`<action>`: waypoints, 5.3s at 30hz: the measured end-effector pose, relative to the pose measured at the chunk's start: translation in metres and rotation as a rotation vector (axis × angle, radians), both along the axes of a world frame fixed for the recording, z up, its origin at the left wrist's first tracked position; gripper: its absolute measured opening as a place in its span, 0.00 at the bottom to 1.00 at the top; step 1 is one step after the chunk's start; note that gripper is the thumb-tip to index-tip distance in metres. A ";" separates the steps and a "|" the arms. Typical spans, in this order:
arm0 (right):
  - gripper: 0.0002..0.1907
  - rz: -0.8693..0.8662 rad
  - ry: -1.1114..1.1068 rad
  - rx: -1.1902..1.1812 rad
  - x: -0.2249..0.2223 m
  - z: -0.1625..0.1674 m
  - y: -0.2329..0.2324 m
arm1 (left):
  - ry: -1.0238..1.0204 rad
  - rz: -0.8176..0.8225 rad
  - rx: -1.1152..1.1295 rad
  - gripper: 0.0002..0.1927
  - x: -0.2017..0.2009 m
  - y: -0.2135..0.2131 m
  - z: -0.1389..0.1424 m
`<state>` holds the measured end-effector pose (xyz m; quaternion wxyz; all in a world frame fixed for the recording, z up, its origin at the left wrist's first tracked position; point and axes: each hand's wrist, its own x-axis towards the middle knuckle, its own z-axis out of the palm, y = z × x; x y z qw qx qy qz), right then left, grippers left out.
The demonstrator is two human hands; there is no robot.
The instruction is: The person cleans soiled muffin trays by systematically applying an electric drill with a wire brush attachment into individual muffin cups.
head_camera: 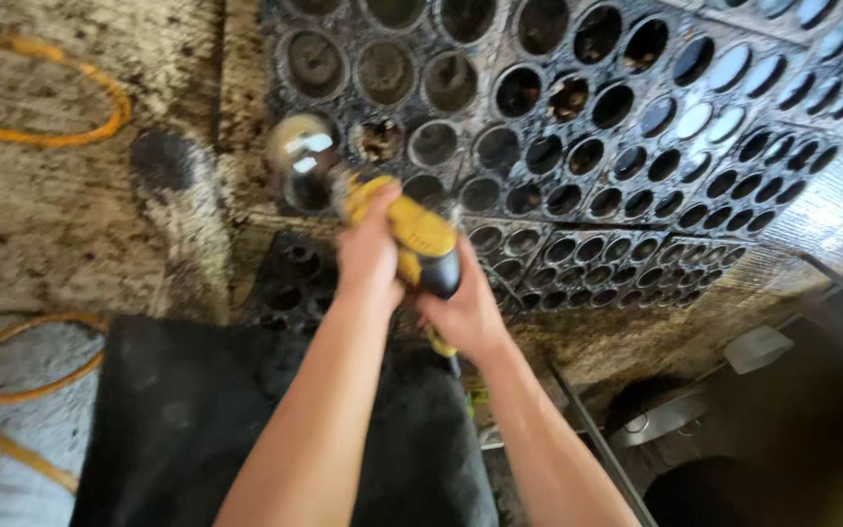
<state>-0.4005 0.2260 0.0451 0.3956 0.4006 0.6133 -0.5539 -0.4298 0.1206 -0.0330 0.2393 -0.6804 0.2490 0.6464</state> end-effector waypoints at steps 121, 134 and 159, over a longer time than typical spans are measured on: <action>0.44 0.508 0.189 0.337 0.057 0.011 -0.044 | 0.075 0.083 0.377 0.16 0.105 -0.052 -0.032; 0.56 0.902 -0.007 0.360 0.070 0.022 -0.103 | 0.233 0.273 0.561 0.28 0.148 -0.108 -0.024; 0.43 0.692 0.043 0.391 0.045 0.003 -0.044 | 0.242 0.235 0.364 0.18 0.097 -0.051 -0.027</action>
